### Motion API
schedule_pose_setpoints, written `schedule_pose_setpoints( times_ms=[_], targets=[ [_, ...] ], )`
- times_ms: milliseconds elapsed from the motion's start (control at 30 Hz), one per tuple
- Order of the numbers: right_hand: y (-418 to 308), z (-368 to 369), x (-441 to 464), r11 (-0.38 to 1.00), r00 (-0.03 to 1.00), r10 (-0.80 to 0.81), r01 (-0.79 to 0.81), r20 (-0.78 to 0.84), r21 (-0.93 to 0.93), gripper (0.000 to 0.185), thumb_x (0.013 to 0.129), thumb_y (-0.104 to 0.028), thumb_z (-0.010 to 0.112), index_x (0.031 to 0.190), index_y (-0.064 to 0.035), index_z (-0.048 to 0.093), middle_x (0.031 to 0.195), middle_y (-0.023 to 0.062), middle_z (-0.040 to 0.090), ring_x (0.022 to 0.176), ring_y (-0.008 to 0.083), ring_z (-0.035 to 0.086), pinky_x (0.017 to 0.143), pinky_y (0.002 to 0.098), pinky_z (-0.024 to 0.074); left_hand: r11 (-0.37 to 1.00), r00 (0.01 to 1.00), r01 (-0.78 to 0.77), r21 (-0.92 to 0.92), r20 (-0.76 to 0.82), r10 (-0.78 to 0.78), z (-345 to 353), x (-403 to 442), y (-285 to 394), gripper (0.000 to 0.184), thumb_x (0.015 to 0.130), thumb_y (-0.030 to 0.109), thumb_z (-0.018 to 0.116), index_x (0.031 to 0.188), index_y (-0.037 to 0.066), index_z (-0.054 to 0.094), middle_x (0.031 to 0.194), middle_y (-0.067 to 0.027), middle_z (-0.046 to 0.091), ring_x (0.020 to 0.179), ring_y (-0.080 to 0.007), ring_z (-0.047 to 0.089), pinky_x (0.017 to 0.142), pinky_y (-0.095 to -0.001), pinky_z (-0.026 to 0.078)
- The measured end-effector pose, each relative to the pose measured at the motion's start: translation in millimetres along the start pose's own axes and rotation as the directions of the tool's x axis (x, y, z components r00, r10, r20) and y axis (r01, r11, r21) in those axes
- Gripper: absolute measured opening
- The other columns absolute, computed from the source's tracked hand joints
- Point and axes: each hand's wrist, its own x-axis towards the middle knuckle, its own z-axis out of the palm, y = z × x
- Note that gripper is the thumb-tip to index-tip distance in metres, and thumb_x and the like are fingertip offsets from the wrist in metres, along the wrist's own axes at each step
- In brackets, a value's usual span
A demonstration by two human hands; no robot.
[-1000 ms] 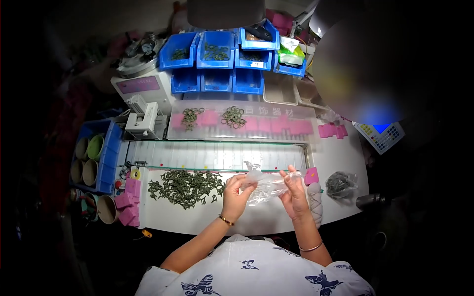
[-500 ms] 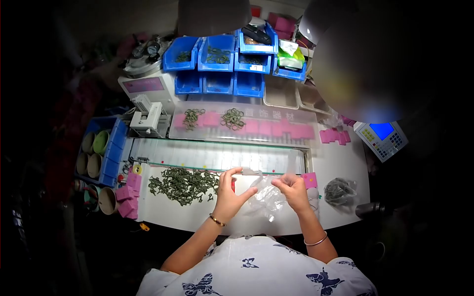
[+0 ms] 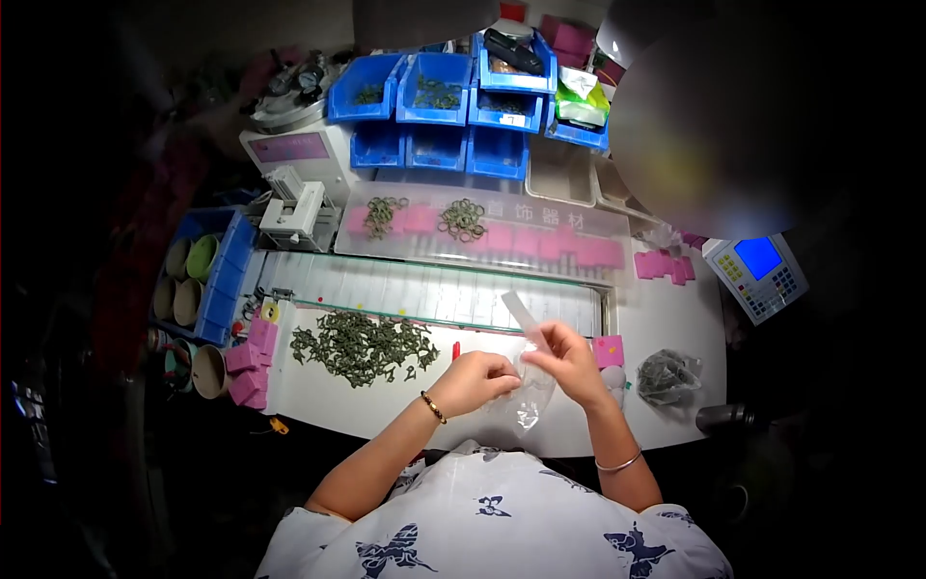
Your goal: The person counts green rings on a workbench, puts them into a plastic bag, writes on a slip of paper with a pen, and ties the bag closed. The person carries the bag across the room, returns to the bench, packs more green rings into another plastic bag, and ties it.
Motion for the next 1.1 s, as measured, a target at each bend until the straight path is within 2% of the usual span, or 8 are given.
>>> schedule_pose_setpoints(
  times_ms=[167, 333, 500, 700, 800, 900, 967, 1100],
  targets=[
    [-22, -3, 3, 0.871, 0.804, -0.373, 0.131, -0.464, -0.473, 0.029, 0.076, -0.007, 0.073, 0.101, -0.0048, 0.058, 0.086, 0.0028, 0.058, 0.071, 0.0097, 0.051, 0.06, 0.0211, 0.0403, 0.993, 0.962, -0.07, -0.093, -0.269, 0.042, 0, 11, -28, 0.024, 0.076, 0.016, 0.074, 0.069, 0.003, 0.055, 0.063, 0.0003, 0.056, 0.057, -0.0067, 0.049, 0.053, -0.0229, 0.041],
    [-22, 16, -13, 0.99, 0.99, -0.062, 0.044, -0.128, -0.136, 0.022, 0.078, -0.01, 0.072, 0.094, -0.0033, 0.058, 0.089, 0.0023, 0.058, 0.072, 0.0077, 0.053, 0.058, 0.0211, 0.0423, 0.994, 0.868, -0.102, -0.037, -0.491, 0.071, 8, 13, -29, 0.034, 0.071, 0.016, 0.079, 0.065, 0.005, 0.047, 0.058, 0.0, 0.051, 0.054, -0.0089, 0.046, 0.051, -0.0261, 0.04],
    [18, 40, -11, 0.952, 0.972, 0.235, -0.228, -0.01, 0.207, 0.019, 0.083, -0.017, 0.068, 0.091, -0.0047, 0.057, 0.083, -0.0003, 0.058, 0.075, 0.0072, 0.054, 0.063, 0.021, 0.0429, 0.955, 0.814, -0.122, 0.272, -0.523, 0.253, 17, 12, -30, 0.034, 0.07, 0.015, 0.078, 0.068, 0.005, 0.046, 0.058, -0.0002, 0.049, 0.052, -0.008, 0.045, 0.049, -0.0245, 0.041],
    [22, 38, -10, 0.871, 0.912, 0.402, -0.351, -0.087, 0.342, 0.01, 0.085, -0.015, 0.061, 0.084, -0.0068, 0.055, 0.08, -0.0002, 0.06, 0.071, 0.0069, 0.055, 0.062, 0.0235, 0.043, 0.945, 0.914, -0.206, -0.253, -0.395, 0.093, 11, 8, -44, 0.028, 0.078, 0.011, 0.073, 0.071, 0.008, 0.047, 0.064, 0.0049, 0.047, 0.06, -0.0031, 0.045, 0.053, -0.02, 0.038],
    [59, 33, -13, 0.944, 0.957, 0.262, -0.227, -0.126, 0.24, 0.013, 0.086, -0.015, 0.058, 0.079, -0.0061, 0.052, 0.075, -0.0009, 0.058, 0.066, 0.0071, 0.053, 0.058, 0.0242, 0.0421, 0.735, 0.878, -0.268, -0.623, -0.473, -0.081, 11, 13, -57, 0.021, 0.084, 0.003, 0.063, 0.077, 0.009, 0.044, 0.073, 0.0006, 0.051, 0.069, -0.0072, 0.053, 0.062, -0.0215, 0.045],
    [82, 26, -21, 0.931, 0.959, 0.117, -0.196, -0.259, -0.309, 0.013, 0.082, -0.012, 0.057, 0.076, -0.0045, 0.048, 0.065, 0.0059, 0.055, 0.056, 0.0176, 0.051, 0.055, 0.0313, 0.0417, 0.397, 0.822, -0.443, -0.803, -0.541, -0.178, 2, 16, -71, 0.018, 0.086, -0.004, 0.054, 0.082, 0.008, 0.04, 0.086, -0.0077, 0.057, 0.08, -0.0172, 0.06, 0.073, -0.0307, 0.051],
    [94, 17, -30, 0.781, 0.967, 0.101, -0.222, -0.234, -0.584, 0.014, 0.076, -0.011, 0.059, 0.075, -0.0044, 0.047, 0.068, 0.0114, 0.055, 0.054, 0.0284, 0.051, 0.056, 0.0383, 0.0428, 0.351, 0.847, -0.426, -0.834, -0.504, -0.168, -5, 11, -63, 0.019, 0.086, -0.003, 0.054, 0.082, 0.008, 0.04, 0.086, -0.0076, 0.057, 0.078, -0.0177, 0.059, 0.073, -0.0317, 0.051],
    [79, 19, -40, 0.731, 0.993, -0.017, -0.07, -0.121, -0.679, 0.03, 0.072, -0.009, 0.066, 0.097, -0.0036, 0.051, 0.09, 0.013, 0.056, 0.069, 0.0247, 0.054, 0.062, 0.0339, 0.0458, 0.492, 0.837, -0.379, -0.784, -0.517, -0.178, 8, 10, -59, 0.02, 0.085, 0.001, 0.059, 0.08, 0.01, 0.042, 0.074, -0.0023, 0.054, 0.063, -0.0116, 0.052, 0.058, -0.0249, 0.044]
  ],
)
